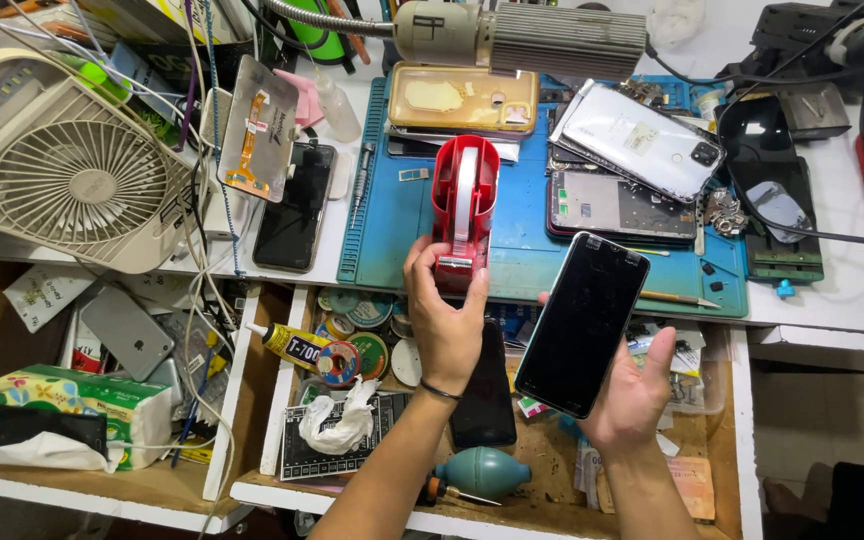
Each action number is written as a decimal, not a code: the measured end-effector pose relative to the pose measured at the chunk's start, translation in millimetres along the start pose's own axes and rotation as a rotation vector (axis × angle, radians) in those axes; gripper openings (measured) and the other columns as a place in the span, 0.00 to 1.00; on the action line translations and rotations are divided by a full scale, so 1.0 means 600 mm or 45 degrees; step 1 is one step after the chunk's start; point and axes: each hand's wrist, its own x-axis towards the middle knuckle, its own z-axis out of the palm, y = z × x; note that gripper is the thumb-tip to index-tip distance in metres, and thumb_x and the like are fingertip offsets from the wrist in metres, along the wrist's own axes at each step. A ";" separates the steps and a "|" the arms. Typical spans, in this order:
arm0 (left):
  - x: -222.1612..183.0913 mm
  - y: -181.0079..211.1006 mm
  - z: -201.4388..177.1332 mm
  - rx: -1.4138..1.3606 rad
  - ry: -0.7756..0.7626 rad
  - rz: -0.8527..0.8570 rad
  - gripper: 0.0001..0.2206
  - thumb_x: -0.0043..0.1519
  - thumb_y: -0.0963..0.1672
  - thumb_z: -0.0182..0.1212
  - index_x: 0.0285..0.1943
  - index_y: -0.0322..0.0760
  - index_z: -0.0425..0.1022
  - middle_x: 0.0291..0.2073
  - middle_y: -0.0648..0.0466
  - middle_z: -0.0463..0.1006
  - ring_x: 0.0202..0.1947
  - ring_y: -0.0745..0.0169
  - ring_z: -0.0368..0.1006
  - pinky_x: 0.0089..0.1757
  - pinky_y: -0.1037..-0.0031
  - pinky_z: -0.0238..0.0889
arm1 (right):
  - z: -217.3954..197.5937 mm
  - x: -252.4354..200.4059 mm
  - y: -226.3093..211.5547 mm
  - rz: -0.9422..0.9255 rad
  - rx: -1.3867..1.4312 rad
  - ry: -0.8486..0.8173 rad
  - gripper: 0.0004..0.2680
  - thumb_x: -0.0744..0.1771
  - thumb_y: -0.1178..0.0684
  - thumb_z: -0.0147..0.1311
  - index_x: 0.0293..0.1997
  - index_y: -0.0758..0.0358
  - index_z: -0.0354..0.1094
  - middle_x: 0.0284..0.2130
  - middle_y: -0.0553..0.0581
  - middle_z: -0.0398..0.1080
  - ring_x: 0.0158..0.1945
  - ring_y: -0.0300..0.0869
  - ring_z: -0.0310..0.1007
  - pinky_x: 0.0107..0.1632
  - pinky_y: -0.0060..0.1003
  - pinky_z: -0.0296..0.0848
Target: Cleaning and inspecting a mobile phone screen at a repair station.
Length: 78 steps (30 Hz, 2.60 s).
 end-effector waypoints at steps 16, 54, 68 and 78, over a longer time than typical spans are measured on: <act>0.007 0.128 -0.177 0.006 -0.425 0.030 0.20 0.57 0.46 0.68 0.56 0.33 0.70 0.68 0.44 0.68 0.46 0.57 0.80 0.50 0.74 0.78 | 0.026 0.015 0.016 0.036 -0.255 0.132 0.35 0.67 0.26 0.44 0.75 0.68 0.48 0.66 0.76 0.60 0.63 0.58 0.67 0.61 0.54 0.68; -0.048 0.058 -0.439 -0.067 0.383 0.014 0.15 0.56 0.40 0.69 0.50 0.35 0.72 0.61 0.43 0.63 0.64 0.50 0.68 0.55 0.67 0.80 | 0.035 0.019 0.036 0.120 0.031 -0.065 0.34 0.69 0.36 0.53 0.78 0.73 0.44 0.69 0.83 0.56 0.70 0.68 0.59 0.65 0.66 0.62; -0.104 -0.008 -0.519 0.363 0.653 -0.024 0.28 0.64 0.41 0.71 0.68 0.25 0.61 0.61 0.43 0.65 0.60 0.43 0.71 0.57 0.58 0.77 | 0.006 0.011 0.042 0.155 -0.185 0.035 0.35 0.68 0.27 0.44 0.77 0.67 0.45 0.68 0.80 0.56 0.71 0.64 0.57 0.68 0.64 0.56; -0.040 -0.066 -0.481 0.520 -0.235 0.274 0.28 0.22 0.50 0.85 0.29 0.41 0.76 0.45 0.48 0.77 0.41 0.63 0.78 0.52 0.75 0.70 | 0.018 0.026 0.057 0.311 -0.395 0.337 0.35 0.66 0.25 0.33 0.74 0.67 0.51 0.64 0.76 0.64 0.67 0.59 0.65 0.69 0.56 0.61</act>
